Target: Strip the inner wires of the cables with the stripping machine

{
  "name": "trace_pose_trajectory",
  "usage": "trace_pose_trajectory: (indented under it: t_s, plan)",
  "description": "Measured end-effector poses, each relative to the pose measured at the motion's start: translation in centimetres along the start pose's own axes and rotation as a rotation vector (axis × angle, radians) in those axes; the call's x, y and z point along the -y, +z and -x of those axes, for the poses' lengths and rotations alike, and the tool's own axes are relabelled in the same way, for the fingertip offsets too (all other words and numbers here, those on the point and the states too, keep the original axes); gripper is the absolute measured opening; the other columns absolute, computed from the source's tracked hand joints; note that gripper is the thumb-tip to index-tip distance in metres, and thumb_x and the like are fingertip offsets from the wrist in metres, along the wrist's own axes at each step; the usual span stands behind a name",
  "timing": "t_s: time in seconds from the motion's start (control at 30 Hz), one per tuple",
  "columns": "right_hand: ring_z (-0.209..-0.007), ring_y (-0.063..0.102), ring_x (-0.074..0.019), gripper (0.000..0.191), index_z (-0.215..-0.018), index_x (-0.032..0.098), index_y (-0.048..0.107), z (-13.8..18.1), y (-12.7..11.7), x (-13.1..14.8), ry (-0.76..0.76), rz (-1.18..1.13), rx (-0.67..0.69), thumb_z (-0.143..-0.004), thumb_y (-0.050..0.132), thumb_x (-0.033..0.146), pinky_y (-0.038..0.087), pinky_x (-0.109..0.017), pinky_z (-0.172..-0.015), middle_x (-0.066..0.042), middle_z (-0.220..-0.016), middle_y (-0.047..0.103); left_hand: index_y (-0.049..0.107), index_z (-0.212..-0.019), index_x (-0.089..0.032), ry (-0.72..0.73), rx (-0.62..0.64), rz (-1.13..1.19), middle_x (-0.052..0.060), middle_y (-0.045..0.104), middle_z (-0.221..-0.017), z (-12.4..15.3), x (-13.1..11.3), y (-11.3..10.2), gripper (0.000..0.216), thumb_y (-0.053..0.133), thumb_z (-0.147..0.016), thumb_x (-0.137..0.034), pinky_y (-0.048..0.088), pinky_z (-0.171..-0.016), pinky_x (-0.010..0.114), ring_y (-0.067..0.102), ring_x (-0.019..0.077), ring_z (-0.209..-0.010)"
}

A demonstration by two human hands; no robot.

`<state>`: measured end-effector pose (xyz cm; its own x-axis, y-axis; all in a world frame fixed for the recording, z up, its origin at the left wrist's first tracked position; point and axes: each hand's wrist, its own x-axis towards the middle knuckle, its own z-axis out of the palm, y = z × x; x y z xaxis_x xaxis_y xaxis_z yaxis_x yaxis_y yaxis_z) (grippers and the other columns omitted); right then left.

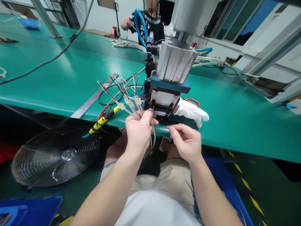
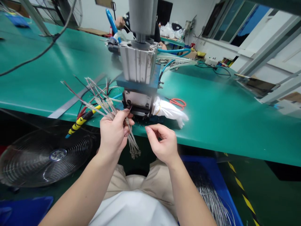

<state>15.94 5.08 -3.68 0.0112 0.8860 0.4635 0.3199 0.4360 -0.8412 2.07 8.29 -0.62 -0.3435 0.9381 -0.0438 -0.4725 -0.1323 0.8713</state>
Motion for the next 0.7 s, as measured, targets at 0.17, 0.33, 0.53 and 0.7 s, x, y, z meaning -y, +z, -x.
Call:
trace_pose_trajectory:
  t_s: [0.17, 0.33, 0.53, 0.7]
  plan:
    - [-0.05, 0.055, -0.0135, 0.015, -0.083, 0.02, 0.074, 0.1, 0.1, -0.1, -0.007, -0.008, -0.005, -0.092, 0.065, 0.027, 0.044, -0.025, -0.046, -0.002, -0.068, 0.067, 0.063, -0.058, -0.014, 0.004, 0.018, 0.006, -0.002, 0.058, -0.042, 0.0, 0.1, -0.1, 0.019, 0.069, -0.07, -0.027, 0.021, -0.03, 0.017, 0.034, 0.0039, -0.027]
    - [-0.049, 0.054, -0.0126, 0.015, -0.081, 0.019, 0.074, 0.1, 0.2, -0.2, -0.046, 0.0, -0.024, -0.091, 0.065, 0.026, 0.042, -0.023, -0.044, -0.001, -0.064, 0.065, 0.062, -0.058, -0.014, -0.004, 0.031, 0.025, -0.002, 0.058, -0.042, 0.0, 0.2, -0.1, 0.02, 0.07, -0.071, -0.027, 0.022, -0.03, 0.016, 0.034, 0.0038, -0.028]
    - [-0.05, 0.055, -0.0118, 0.014, -0.082, 0.017, 0.074, 0.1, 0.4, 0.2, 0.015, -0.086, -0.025, -0.089, 0.067, 0.027, 0.043, -0.022, -0.045, -0.001, -0.065, 0.064, 0.067, -0.062, -0.013, -0.007, 0.115, 0.015, -0.001, 0.06, -0.045, 1.3, 0.4, -1.6, 0.023, 0.073, -0.076, -0.03, 0.024, -0.033, 0.015, 0.035, 0.0034, -0.031]
    - [-0.046, 0.048, -0.0088, 0.013, -0.086, 0.018, 0.075, 1.5, 1.3, 2.3, 0.172, -0.356, -0.051, -0.09, 0.069, 0.03, 0.042, -0.019, -0.044, 0.004, -0.055, 0.057, 0.074, -0.069, -0.014, 0.054, 0.239, -0.095, 0.002, 0.065, -0.053, 4.2, 0.7, -4.7, 0.027, 0.075, -0.082, -0.037, 0.031, -0.038, 0.016, 0.043, 0.0054, -0.039]
